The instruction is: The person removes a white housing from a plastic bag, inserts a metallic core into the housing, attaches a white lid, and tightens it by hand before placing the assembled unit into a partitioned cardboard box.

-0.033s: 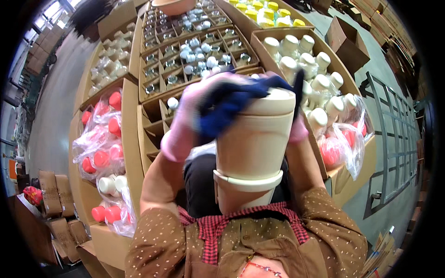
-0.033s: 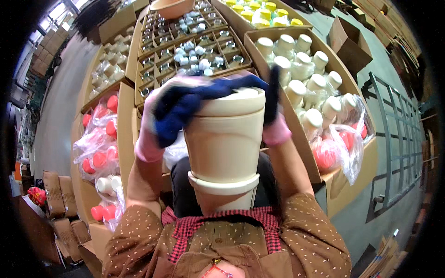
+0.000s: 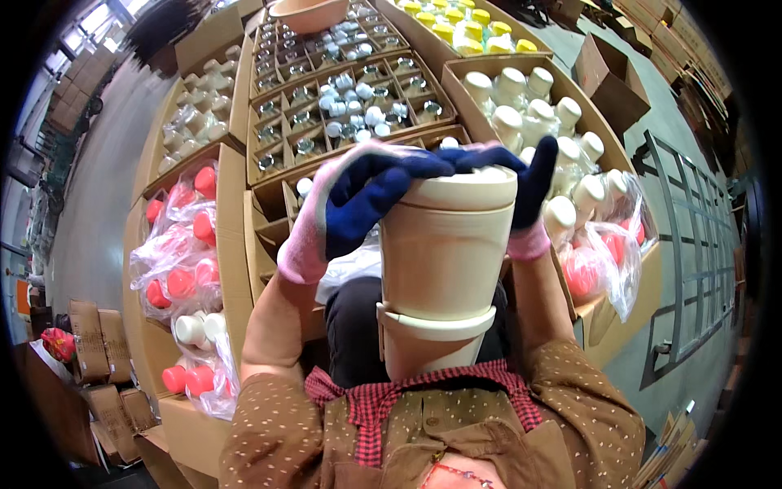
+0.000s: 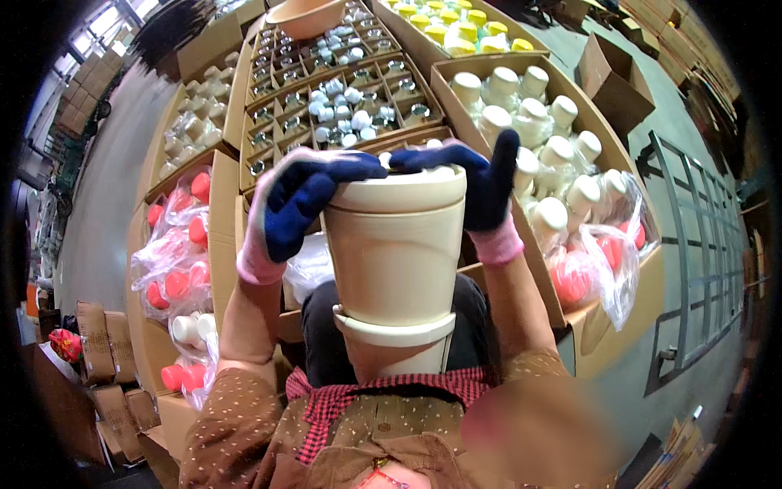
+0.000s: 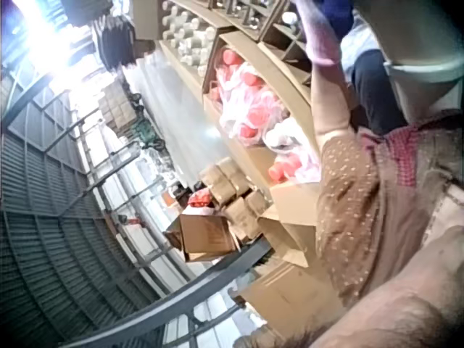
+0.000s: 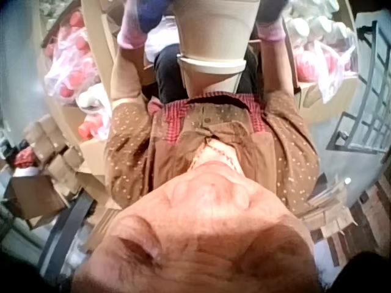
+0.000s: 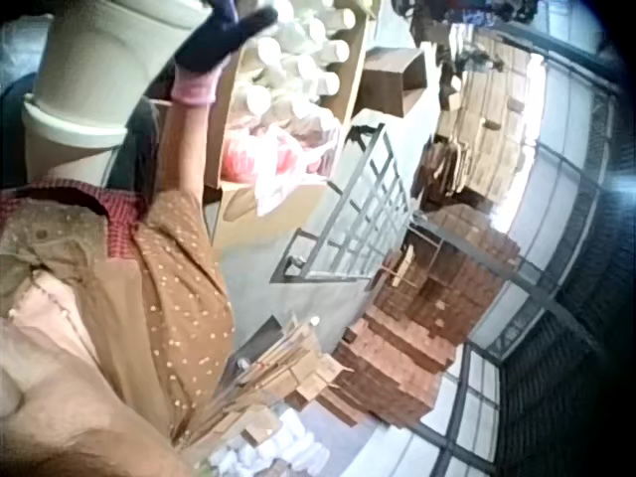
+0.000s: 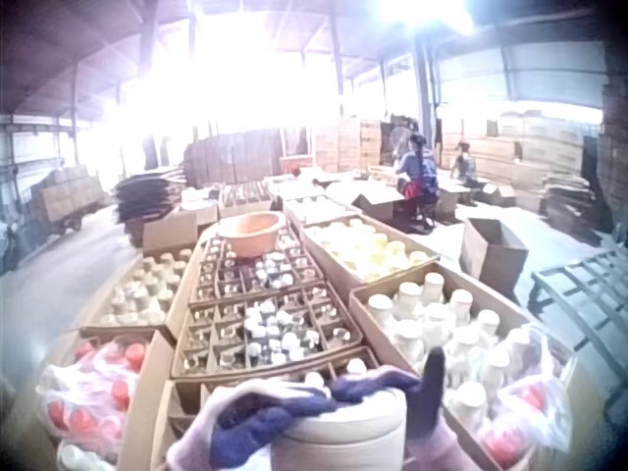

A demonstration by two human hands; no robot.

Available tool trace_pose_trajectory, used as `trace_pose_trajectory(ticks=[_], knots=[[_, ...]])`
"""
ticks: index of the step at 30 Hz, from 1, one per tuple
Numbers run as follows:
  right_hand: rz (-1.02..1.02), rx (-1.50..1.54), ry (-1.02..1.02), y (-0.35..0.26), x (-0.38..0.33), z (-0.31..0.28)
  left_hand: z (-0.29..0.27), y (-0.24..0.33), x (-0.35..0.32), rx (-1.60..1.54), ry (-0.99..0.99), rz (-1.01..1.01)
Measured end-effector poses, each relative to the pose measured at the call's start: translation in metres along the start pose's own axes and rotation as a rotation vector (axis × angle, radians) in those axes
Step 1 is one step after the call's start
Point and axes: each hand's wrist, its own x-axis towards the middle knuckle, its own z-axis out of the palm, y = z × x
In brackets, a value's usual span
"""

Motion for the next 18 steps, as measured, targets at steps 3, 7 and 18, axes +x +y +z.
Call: trace_pose_trajectory(ticks=[3, 7, 18], knots=[[0.058, 0.397, 0.061, 0.015, 0.008, -0.009, 0.006, 0.004, 0.012, 0.269, -0.032, -0.095], [0.114, 0.364, 0.170, 0.025, -0.005, 0.007, 0.031, -0.001, 0.025, 0.822, -0.132, 0.258], [0.143, 0.056, 0.345, 0.005, -0.006, 0.004, 0.043, 0.017, 0.031, 0.975, -0.240, 0.103]])
